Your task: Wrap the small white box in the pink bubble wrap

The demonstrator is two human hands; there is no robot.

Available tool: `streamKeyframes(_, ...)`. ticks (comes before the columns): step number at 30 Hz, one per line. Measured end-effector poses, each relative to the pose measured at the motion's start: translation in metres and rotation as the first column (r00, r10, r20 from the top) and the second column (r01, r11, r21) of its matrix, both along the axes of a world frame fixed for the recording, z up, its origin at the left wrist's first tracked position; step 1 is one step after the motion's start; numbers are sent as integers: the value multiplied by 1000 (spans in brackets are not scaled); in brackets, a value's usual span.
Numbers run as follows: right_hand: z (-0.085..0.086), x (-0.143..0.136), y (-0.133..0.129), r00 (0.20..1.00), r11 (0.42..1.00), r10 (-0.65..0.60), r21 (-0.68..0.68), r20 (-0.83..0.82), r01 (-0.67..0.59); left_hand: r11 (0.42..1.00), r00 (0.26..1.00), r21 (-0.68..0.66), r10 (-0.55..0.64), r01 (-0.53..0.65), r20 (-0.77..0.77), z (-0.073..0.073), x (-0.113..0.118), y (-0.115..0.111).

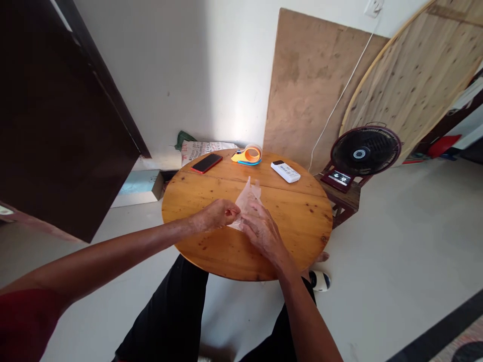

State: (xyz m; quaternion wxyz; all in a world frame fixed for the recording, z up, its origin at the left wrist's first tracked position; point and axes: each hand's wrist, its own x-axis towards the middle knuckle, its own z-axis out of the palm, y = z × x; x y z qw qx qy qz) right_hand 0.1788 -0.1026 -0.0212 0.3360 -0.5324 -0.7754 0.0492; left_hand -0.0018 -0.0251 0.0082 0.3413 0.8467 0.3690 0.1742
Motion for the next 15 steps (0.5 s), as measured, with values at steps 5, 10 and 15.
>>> streamKeyframes(5,4,5,-16,984,987,-144,-94,-107,134,973,993,203,-100,109,-58,-7,-3,3)
streamKeyframes(10,7,2,-22,911,895,-385,-300,-150,329,910,984,377,-175,170,-22,-10,-13,6)
streamKeyframes(15,0,-3,-19,810,867,-468,-361,-353,343,843,967,518,-230,143,107,-28,-17,11)
